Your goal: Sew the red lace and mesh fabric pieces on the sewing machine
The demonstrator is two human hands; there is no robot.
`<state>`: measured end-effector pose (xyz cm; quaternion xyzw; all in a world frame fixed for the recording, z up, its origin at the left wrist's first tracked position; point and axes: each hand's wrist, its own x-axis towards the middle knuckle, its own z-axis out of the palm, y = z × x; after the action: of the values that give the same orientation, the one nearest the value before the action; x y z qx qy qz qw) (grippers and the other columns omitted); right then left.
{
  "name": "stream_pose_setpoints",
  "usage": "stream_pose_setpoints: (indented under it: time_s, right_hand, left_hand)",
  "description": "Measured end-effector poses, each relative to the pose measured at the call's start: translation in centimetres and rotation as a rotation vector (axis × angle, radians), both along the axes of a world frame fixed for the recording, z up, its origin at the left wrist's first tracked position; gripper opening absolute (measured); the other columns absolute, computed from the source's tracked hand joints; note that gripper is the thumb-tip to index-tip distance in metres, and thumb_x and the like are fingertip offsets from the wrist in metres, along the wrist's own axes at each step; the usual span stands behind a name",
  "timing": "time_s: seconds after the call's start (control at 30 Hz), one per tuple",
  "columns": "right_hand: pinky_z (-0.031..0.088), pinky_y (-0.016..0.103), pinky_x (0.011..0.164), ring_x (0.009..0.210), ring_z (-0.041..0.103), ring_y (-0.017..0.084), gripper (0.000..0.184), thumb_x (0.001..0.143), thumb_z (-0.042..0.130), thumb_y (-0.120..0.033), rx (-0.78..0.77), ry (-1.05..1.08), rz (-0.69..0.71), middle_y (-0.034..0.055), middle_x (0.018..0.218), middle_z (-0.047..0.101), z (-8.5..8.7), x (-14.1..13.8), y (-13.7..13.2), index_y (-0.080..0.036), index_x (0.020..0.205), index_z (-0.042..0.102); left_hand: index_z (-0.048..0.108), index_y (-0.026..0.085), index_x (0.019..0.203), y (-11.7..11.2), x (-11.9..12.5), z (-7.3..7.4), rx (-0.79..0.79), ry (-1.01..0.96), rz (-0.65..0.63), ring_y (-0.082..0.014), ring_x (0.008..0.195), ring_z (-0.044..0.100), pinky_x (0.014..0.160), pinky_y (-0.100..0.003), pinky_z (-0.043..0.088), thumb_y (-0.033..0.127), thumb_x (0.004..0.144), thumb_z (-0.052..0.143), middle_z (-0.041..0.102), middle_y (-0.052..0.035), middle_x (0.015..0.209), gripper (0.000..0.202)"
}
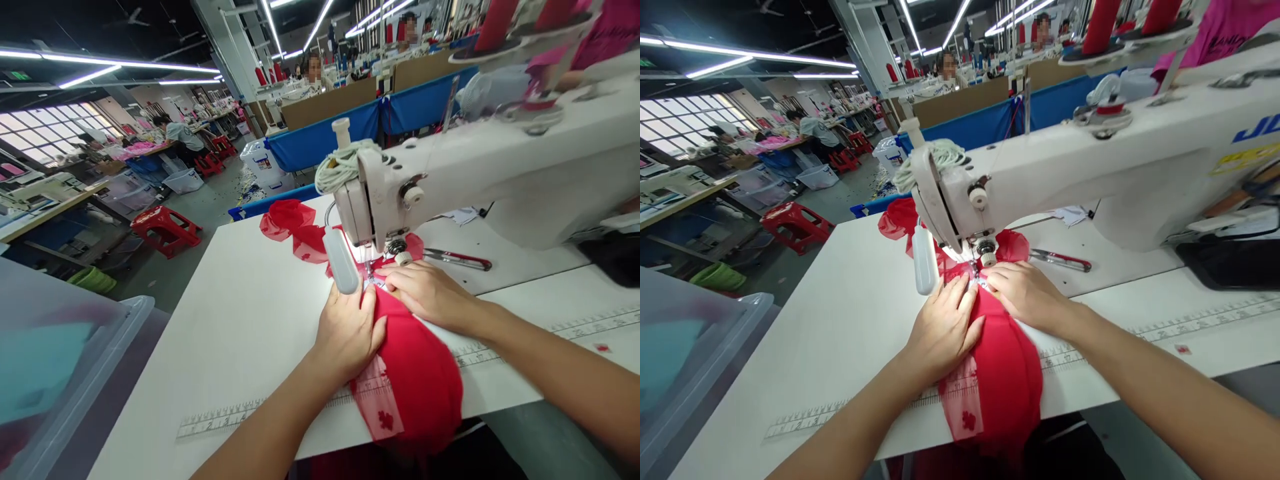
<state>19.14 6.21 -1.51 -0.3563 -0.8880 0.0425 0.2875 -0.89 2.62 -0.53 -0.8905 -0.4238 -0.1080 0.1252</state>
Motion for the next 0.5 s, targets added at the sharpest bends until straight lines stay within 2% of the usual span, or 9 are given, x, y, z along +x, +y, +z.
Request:
stream_pose_setpoints:
  time_s: [0.1, 0.17, 0.23, 0.37, 0.5]
  right_hand:
    - [0.05, 0.033, 0.08, 0.09, 0.066, 0.02, 0.019, 0.091, 0.048, -0.012, 0.024, -0.008, -0.031, 0.0086, 0.104, 0.073, 0.9, -0.4, -0.1, -0.018, 0.095, 0.065]
    - [0.051, 0.029, 0.074, 0.082, 0.065, 0.018, 0.014, 0.086, 0.053, -0.011, 0.053, -0.04, -0.045, 0.0058, 0.087, 0.072, 1.2, -0.4, 0.1, -0.019, 0.08, 0.063]
    - [0.051, 0.028, 0.071, 0.08, 0.064, 0.018, 0.012, 0.079, 0.057, -0.008, 0.087, -0.069, -0.104, 0.0048, 0.088, 0.071, 1.2, -0.2, 0.7, -0.019, 0.079, 0.062]
    - [0.05, 0.027, 0.071, 0.083, 0.063, 0.018, 0.022, 0.073, 0.053, 0.001, 0.108, -0.049, -0.211, 0.0052, 0.089, 0.07, 0.7, 0.2, 1.9, -0.018, 0.078, 0.061]
    - [0.049, 0.028, 0.074, 0.086, 0.063, 0.019, 0.023, 0.073, 0.052, 0.0, 0.079, -0.002, -0.233, 0.0045, 0.091, 0.07, 0.2, -0.1, 2.2, -0.02, 0.078, 0.061]
  left_hand:
    - [0.06, 0.008, 0.115, 0.2, -0.4, 0.1, 0.014, -0.061, -0.028, -0.0308, 0.109, 0.06, 0.093, -0.047, 0.049, 0.017, 0.084, 0.04, 0.063, -0.0195, 0.119, 0.038]
    - [0.058, 0.008, 0.121, 0.7, -0.7, -0.1, 0.05, -0.138, -0.049, -0.0321, 0.109, 0.06, 0.088, -0.048, 0.051, 0.014, 0.08, 0.04, 0.062, -0.0199, 0.122, 0.045]
    - [0.053, 0.012, 0.127, 1.3, -1.1, -0.2, 0.051, -0.272, 0.0, -0.0296, 0.11, 0.061, 0.088, -0.046, 0.053, 0.011, 0.081, 0.036, 0.059, -0.0173, 0.127, 0.049]
    - [0.053, 0.014, 0.124, 3.2, -2.4, 0.2, 0.039, -0.574, 0.171, -0.0272, 0.109, 0.062, 0.087, -0.04, 0.055, 0.017, 0.089, 0.035, 0.061, -0.0156, 0.119, 0.039]
    - [0.049, 0.024, 0.127, 6.4, -3.7, 1.0, 0.016, -0.637, 0.192, -0.0284, 0.105, 0.064, 0.084, -0.041, 0.056, 0.026, 0.089, 0.044, 0.063, -0.0087, 0.114, 0.038]
